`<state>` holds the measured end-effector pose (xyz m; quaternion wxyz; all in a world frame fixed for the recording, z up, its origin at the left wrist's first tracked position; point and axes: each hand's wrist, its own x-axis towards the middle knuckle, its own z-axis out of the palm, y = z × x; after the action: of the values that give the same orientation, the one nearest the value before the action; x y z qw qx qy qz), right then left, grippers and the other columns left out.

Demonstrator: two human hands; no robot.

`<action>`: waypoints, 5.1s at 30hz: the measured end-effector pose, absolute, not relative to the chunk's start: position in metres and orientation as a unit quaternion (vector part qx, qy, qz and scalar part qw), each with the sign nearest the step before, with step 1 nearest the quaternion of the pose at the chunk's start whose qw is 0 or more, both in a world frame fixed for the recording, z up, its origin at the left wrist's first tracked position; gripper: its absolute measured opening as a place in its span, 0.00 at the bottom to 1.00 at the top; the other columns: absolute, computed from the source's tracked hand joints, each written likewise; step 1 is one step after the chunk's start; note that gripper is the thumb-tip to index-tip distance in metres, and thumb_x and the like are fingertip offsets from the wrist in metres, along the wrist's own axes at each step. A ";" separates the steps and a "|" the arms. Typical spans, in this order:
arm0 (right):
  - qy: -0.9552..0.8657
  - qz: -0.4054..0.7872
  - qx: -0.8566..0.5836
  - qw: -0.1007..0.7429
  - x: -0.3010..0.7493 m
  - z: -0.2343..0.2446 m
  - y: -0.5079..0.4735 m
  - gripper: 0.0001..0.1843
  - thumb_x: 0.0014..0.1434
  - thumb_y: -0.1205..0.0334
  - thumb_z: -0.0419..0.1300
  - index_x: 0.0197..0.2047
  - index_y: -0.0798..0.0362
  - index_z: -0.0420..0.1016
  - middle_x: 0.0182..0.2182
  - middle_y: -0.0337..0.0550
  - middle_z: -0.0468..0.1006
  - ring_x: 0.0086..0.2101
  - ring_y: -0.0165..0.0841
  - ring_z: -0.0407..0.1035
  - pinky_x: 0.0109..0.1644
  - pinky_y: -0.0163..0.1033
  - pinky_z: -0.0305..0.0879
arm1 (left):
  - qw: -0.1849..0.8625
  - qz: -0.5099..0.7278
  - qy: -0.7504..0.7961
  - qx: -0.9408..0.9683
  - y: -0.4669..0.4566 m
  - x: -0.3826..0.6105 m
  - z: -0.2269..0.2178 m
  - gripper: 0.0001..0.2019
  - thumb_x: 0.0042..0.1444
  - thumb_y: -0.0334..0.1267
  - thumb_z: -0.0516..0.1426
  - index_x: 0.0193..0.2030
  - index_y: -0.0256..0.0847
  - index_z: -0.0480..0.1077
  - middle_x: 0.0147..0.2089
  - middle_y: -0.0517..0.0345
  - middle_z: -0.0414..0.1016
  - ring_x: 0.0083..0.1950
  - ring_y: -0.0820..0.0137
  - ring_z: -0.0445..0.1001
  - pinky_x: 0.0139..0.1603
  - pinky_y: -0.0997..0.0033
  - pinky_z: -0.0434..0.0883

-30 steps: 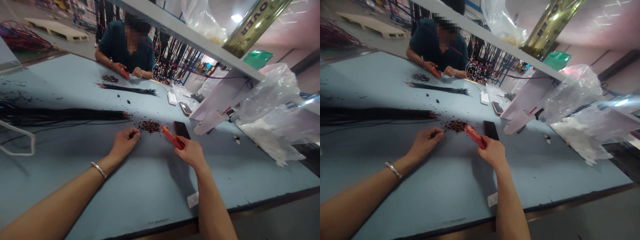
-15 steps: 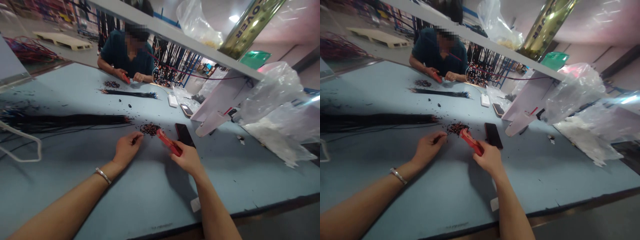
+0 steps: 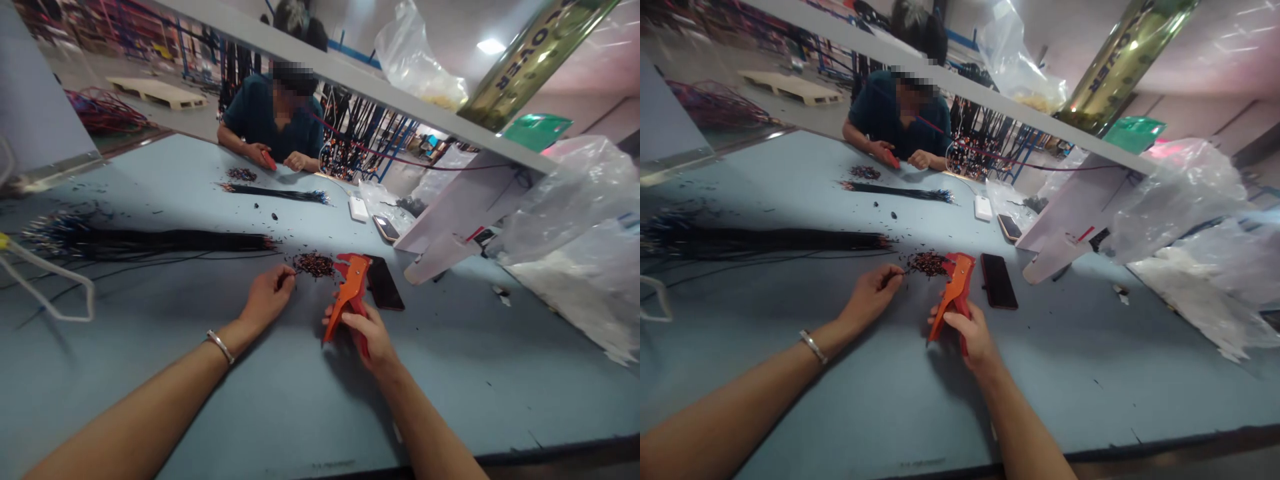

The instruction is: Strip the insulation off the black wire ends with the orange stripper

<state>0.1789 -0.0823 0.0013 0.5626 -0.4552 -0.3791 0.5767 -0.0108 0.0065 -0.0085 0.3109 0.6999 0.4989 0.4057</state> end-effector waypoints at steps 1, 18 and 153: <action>-0.381 0.587 -0.450 0.555 0.179 0.001 -0.083 0.19 0.47 0.63 0.63 0.44 0.56 0.73 0.32 0.45 0.80 0.30 0.39 0.76 0.33 0.41 0.71 | 0.310 0.406 0.497 0.701 0.006 -0.011 -0.009 0.10 0.55 0.38 0.50 0.33 0.38 0.71 0.23 0.63 0.68 0.24 0.74 0.63 0.26 0.76 0.59; -0.349 0.739 -0.337 0.467 0.170 -0.001 -0.093 0.22 0.48 0.63 0.62 0.48 0.55 0.70 0.35 0.46 0.78 0.36 0.39 0.75 0.42 0.46 0.70 | 0.201 0.393 0.534 0.721 -0.004 -0.012 0.000 0.12 0.58 0.40 0.50 0.37 0.40 0.73 0.23 0.62 0.71 0.23 0.73 0.66 0.27 0.74 0.58; -0.483 0.614 -0.451 0.432 0.163 -0.006 -0.101 0.20 0.53 0.48 0.63 0.25 0.56 0.66 0.14 0.36 0.70 0.12 0.25 0.61 0.13 0.29 0.58 | 0.220 0.493 0.342 0.769 -0.009 -0.013 0.000 0.07 0.57 0.31 0.53 0.34 0.37 0.73 0.24 0.63 0.72 0.23 0.79 0.66 0.25 0.83 0.63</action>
<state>0.1629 -0.1008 -0.0058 0.4318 -0.4507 -0.4831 0.6140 -0.0133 -0.0089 -0.0001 0.2204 0.7692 0.3417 0.4930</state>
